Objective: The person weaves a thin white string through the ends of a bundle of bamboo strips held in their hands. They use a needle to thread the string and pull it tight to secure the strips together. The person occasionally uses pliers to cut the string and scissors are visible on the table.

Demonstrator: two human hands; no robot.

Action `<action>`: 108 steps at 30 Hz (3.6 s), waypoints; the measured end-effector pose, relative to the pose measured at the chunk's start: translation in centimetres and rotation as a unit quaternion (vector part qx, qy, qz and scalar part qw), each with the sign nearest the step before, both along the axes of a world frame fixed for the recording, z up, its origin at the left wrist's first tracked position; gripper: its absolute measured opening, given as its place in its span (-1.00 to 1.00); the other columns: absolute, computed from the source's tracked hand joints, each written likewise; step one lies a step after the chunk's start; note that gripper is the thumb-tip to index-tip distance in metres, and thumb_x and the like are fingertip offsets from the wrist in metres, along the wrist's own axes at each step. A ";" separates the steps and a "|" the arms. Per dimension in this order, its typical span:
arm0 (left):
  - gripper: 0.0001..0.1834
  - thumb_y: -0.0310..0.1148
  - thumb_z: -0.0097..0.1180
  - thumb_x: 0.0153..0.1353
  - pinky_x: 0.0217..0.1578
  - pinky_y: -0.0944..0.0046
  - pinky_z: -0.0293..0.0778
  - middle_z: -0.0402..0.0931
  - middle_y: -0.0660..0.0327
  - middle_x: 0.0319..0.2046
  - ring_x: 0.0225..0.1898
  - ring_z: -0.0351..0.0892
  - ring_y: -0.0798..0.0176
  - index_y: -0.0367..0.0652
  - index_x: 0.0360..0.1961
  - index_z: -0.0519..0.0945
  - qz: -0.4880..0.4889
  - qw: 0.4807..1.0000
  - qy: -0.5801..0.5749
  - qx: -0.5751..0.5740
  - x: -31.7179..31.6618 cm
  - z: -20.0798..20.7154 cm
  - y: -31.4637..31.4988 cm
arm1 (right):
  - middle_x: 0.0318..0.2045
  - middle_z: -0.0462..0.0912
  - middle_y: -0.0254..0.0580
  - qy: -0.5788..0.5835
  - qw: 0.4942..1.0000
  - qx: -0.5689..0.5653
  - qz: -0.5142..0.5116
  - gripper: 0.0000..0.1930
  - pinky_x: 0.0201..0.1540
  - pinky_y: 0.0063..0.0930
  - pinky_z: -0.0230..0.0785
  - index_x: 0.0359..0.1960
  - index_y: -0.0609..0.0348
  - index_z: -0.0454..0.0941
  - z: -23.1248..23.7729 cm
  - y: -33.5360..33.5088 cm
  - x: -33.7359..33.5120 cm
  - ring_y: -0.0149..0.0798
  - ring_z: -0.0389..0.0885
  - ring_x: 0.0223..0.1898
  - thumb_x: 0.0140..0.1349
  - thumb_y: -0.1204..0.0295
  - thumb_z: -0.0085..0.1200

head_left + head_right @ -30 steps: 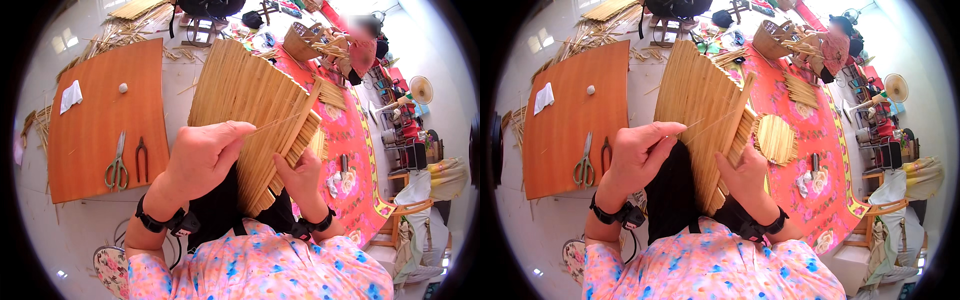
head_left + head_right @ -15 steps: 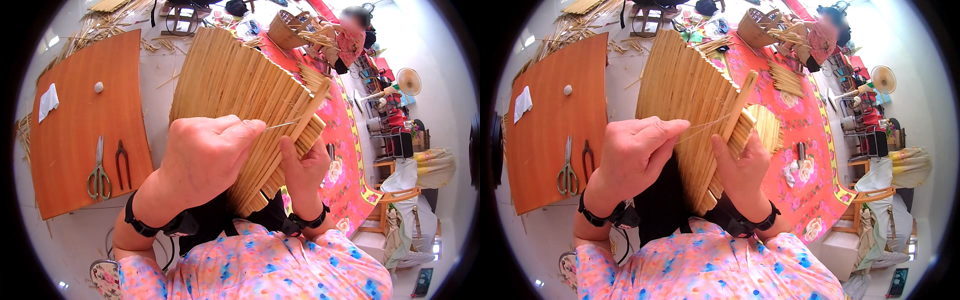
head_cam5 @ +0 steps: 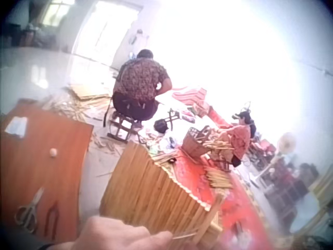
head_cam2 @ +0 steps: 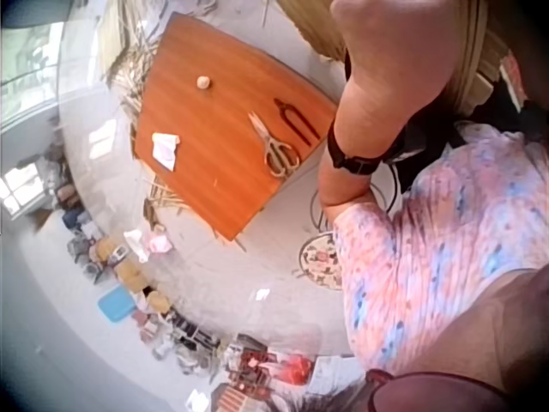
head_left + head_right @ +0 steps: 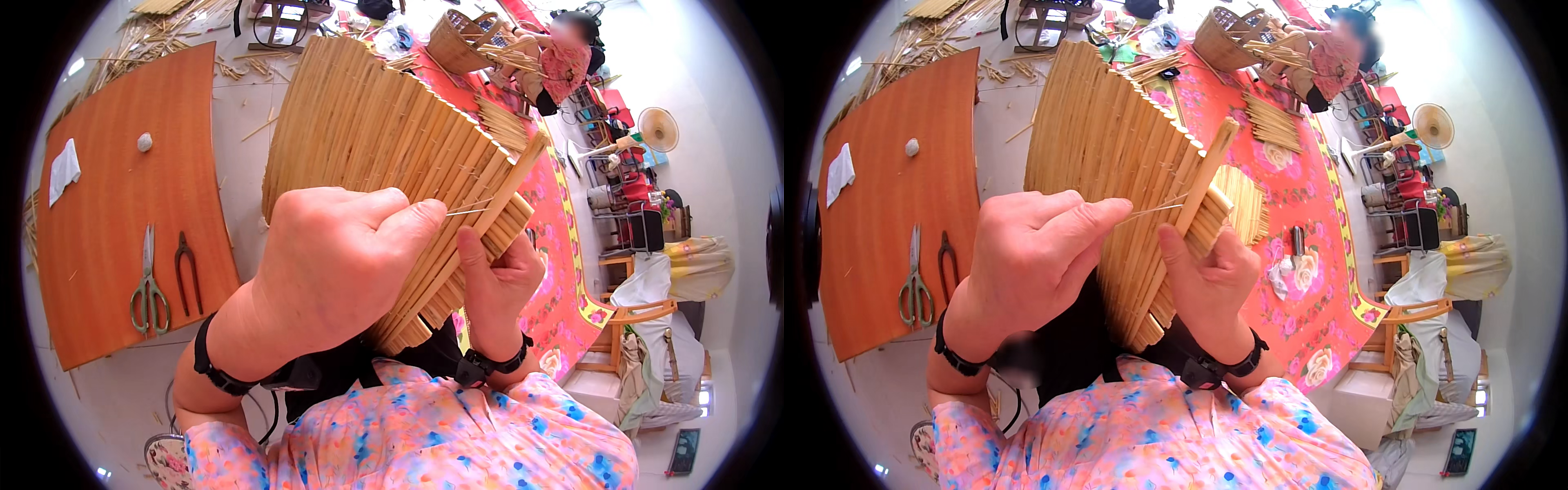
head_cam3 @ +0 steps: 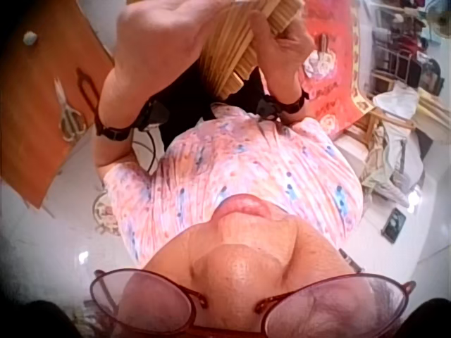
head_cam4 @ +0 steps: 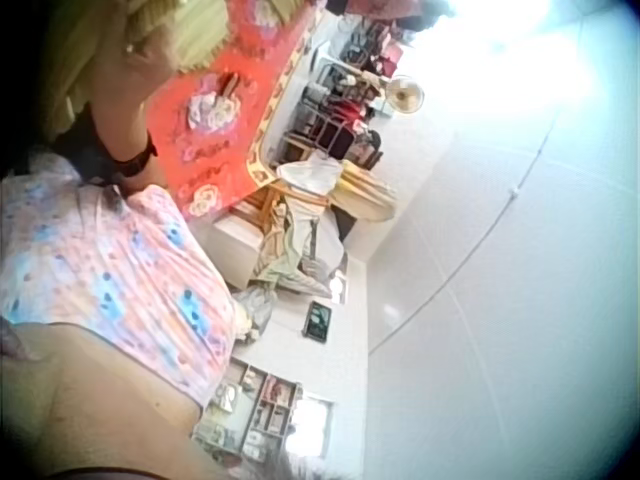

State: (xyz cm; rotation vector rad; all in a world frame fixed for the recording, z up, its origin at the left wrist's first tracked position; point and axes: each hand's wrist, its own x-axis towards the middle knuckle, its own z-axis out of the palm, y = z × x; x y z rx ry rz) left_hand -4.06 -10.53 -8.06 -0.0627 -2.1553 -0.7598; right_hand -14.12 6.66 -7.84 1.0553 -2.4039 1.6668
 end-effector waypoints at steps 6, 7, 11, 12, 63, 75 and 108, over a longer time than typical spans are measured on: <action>-0.80 -0.54 0.21 0.00 -0.68 0.20 0.28 0.43 0.22 -0.66 -0.69 0.42 0.15 -0.18 -0.29 0.65 0.009 1.000 0.003 -0.018 -0.2 0.0 -0.1 | -0.45 0.68 -0.33 0.036 0.999 -0.017 -0.031 -0.78 -0.40 -0.64 0.41 -0.21 0.38 0.63 -0.5 -0.3 -0.3 -0.59 0.53 -0.44 0.14 0.50 0.30; -0.80 -0.53 0.21 -0.01 -0.68 0.20 0.27 0.42 0.22 -0.66 -0.70 0.41 0.15 -0.17 -0.29 0.65 0.011 1.000 0.004 -0.020 -0.2 0.0 -0.1 | -0.46 0.68 -0.33 0.029 0.999 -0.022 -0.030 -0.78 -0.40 -0.64 0.40 -0.22 0.38 0.63 -0.4 -0.3 -0.3 -0.59 0.53 -0.44 0.14 0.50 0.30; -0.79 -0.53 0.22 -0.02 -0.68 0.20 0.27 0.40 0.23 -0.67 -0.70 0.40 0.16 -0.17 -0.29 0.65 0.014 1.000 0.002 -0.027 -0.3 0.1 -0.2 | -0.48 0.67 -0.35 0.012 0.999 -0.037 -0.029 -0.77 -0.42 -0.66 0.39 -0.23 0.38 0.63 -0.4 -0.3 -0.2 -0.60 0.51 -0.46 0.13 0.49 0.31; -0.79 -0.53 0.22 -0.03 -0.68 0.20 0.27 0.40 0.23 -0.67 -0.71 0.39 0.16 -0.17 -0.29 0.65 0.015 0.999 0.004 -0.028 -0.3 0.1 -0.2 | -0.48 0.67 -0.36 0.012 0.999 -0.040 -0.030 -0.77 -0.42 -0.66 0.38 -0.23 0.38 0.63 -0.4 -0.3 -0.2 -0.61 0.50 -0.46 0.13 0.49 0.31; -0.74 -0.58 0.22 -0.08 -0.67 0.23 0.25 0.36 0.24 -0.69 -0.70 0.37 0.18 -0.19 -0.28 0.66 0.040 0.996 -0.015 -0.076 0.3 1.6 -0.2 | -0.29 0.66 -0.27 -0.005 1.000 0.014 -0.006 -0.75 -0.25 -0.65 0.42 -0.12 0.41 0.59 -0.4 0.3 -0.2 -0.53 0.54 -0.33 0.20 0.51 0.25; -0.72 -0.58 0.21 -0.12 -0.67 0.21 0.27 0.38 0.24 -0.68 -0.70 0.38 0.17 -0.19 -0.28 0.65 0.036 0.996 -0.013 -0.077 0.0 1.5 0.0 | -0.49 0.66 -0.31 0.003 0.999 -0.027 -0.023 -0.80 -0.44 -0.63 0.37 -0.36 0.40 0.61 -0.9 0.1 -0.5 -0.60 0.48 -0.48 0.09 0.51 0.35; -0.73 -0.77 0.17 -0.01 -0.66 0.42 0.12 0.32 0.28 -0.74 -0.71 0.29 0.45 -0.32 -0.25 0.68 0.126 0.965 -0.219 -0.069 6.1 7.1 1.3 | -0.28 0.64 0.29 0.225 0.965 -0.097 0.090 -0.57 -0.23 -0.29 0.61 -0.05 0.56 0.51 -1.8 -3.0 3.4 0.03 0.71 -0.29 0.02 0.50 0.05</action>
